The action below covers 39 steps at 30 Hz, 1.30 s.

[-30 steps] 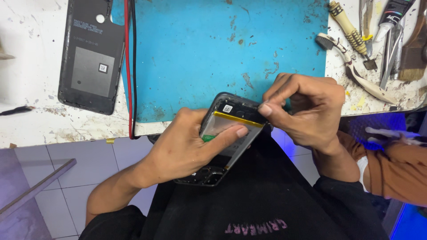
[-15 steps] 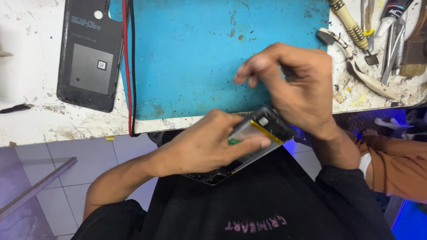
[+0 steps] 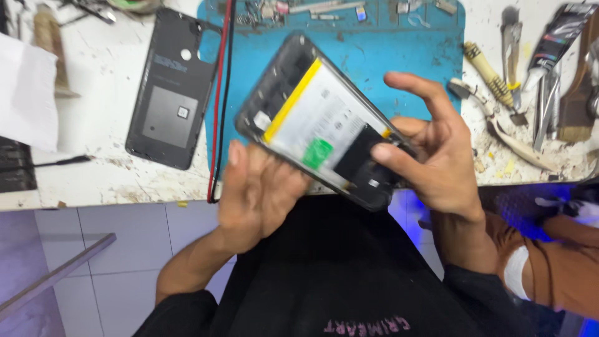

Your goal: The person pries open the back cover of a smartphone using a pry tool, works around the battery and internal components, then handles the removed back cover and a small component at the bench. The phone lies on a blue mat while the person manipulates its edges and interior.

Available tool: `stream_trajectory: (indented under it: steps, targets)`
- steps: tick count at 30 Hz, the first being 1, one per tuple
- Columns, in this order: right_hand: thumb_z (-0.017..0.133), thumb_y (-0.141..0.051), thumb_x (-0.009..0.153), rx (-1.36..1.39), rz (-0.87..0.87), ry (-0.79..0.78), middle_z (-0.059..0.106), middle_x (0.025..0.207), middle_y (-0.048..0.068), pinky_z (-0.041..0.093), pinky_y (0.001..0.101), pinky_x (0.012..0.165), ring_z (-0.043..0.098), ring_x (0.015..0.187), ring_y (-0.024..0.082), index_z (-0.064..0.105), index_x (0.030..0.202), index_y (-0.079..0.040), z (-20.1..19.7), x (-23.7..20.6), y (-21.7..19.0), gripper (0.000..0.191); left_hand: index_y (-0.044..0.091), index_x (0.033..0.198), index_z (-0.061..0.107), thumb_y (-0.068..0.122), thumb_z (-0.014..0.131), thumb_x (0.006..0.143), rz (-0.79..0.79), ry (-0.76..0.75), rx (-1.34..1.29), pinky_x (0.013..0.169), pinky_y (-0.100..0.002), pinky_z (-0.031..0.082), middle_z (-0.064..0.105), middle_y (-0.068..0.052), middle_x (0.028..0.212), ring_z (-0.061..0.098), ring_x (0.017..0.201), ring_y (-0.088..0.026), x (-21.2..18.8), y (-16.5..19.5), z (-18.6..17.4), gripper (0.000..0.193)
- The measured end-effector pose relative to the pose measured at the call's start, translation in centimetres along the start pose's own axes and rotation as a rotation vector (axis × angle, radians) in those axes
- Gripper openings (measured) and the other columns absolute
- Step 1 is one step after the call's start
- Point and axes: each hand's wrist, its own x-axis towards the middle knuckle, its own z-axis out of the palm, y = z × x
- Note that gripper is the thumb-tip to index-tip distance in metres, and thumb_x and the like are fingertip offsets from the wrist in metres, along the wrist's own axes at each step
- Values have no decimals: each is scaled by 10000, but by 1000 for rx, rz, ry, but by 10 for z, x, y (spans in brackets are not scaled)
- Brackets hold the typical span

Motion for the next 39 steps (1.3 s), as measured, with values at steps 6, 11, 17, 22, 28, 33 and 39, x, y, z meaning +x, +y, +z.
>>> stream_trajectory:
  steps: [6,11,17,22,28,33,39]
  targets:
    - [703,67,952,-87,-74,96,727,1102,221,562,239,900,715,994,168,482,1413,111,-25,-14,2,514,-99,1420,390,539,332,1084,263,167,413,907,-352,511,482,-143,1260,570,1101,-208,-9,8,-33,723]
    - [698,90,898,-57,-73,108,726,1117,196,567,249,929,721,1050,176,420,1416,61,-19,-17,-8,588,-60,1213,589,680,424,1100,317,34,522,609,-219,401,537,29,747,524,673,-8,-11,4,-46,767]
    - [737,79,879,-364,5,2,708,807,128,433,147,575,596,645,82,370,1512,31,-20,-2,-36,733,-96,1163,689,277,681,1045,-161,57,723,731,-308,584,739,-113,947,692,826,-141,-1,3,-20,392]
    - [681,140,804,139,-80,168,657,1230,138,594,239,744,729,973,203,223,1576,45,6,8,-27,902,-103,1264,612,76,700,985,66,276,231,950,-352,589,708,-177,1214,706,1090,-201,12,-23,2,344]
    - [633,116,858,161,-175,233,663,1269,266,588,407,1087,699,1190,292,103,1596,12,12,20,-19,915,-117,1377,566,-6,644,1005,-5,122,296,978,-323,574,723,-192,1221,718,1104,-197,0,-23,-10,396]
    - [641,125,880,157,-203,250,658,1282,264,616,393,1012,719,1116,299,135,1616,40,10,19,-17,897,-91,1424,514,-45,630,1003,-72,9,374,1019,-299,543,696,-165,1246,675,1139,-158,1,-20,-10,439]
    - [641,138,1037,164,-200,-1,675,1274,258,589,363,1029,705,1162,260,144,1665,-1,18,13,-7,813,-122,1357,563,-10,629,1024,-64,122,429,1023,-335,591,716,-188,1237,711,1122,-187,2,-29,-1,358]
